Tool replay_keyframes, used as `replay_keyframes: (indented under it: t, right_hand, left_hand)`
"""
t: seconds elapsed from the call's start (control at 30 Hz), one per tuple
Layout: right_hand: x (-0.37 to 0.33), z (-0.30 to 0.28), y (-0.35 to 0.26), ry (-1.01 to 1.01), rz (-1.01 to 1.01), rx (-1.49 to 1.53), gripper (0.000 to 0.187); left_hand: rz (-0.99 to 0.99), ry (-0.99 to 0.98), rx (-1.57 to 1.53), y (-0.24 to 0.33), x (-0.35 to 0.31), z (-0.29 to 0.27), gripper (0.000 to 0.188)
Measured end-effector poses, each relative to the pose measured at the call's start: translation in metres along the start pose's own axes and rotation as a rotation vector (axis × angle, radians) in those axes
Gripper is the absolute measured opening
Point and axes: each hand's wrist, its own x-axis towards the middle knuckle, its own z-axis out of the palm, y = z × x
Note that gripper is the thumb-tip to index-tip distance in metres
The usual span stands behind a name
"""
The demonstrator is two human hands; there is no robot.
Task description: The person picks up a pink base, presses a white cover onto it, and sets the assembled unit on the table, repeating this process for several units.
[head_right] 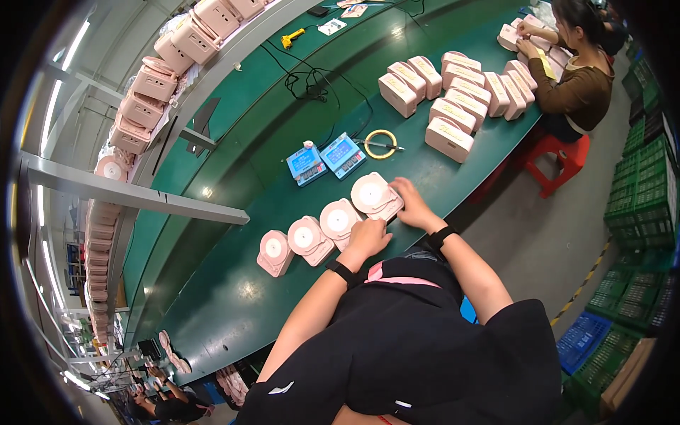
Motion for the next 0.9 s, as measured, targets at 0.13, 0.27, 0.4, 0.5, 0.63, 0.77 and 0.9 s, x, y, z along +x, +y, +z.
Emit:
replay_keyframes:
  t: [0.13, 0.27, 0.4, 0.5, 0.63, 0.77, 0.9]
  right_hand:
    - [-0.004, 0.014, -0.002, -0.158, -0.119, -0.21, 0.079]
    - [-0.008, 0.025, -0.011, -0.136, -0.111, -0.301, 0.083]
    - [-0.008, 0.033, -0.016, -0.047, -0.08, -0.405, 0.083]
    - [-0.007, 0.033, -0.019, -0.001, -0.075, -0.436, 0.08]
    - [-0.01, 0.031, -0.022, 0.067, -0.126, -0.412, 0.075]
    - [-0.011, 0.029, -0.022, 0.116, -0.181, -0.396, 0.072]
    - [-0.016, 0.017, -0.016, 0.14, -0.171, -0.331, 0.071]
  left_hand:
    - [0.004, 0.008, -0.044, -0.002, 0.001, -0.001, 0.029]
    - [-0.006, 0.005, -0.048, -0.004, 0.001, 0.0, 0.029]
    - [0.027, 0.027, -0.038, -0.006, 0.003, 0.002, 0.027]
    - [0.013, 0.05, -0.087, -0.008, 0.0, 0.004, 0.024]
    - [-0.01, 0.01, -0.248, -0.016, -0.007, 0.002, 0.026]
    - [0.009, -0.011, -0.434, -0.037, -0.024, -0.003, 0.031]
    - [-0.07, 0.296, -0.654, -0.071, -0.057, 0.002, 0.036]
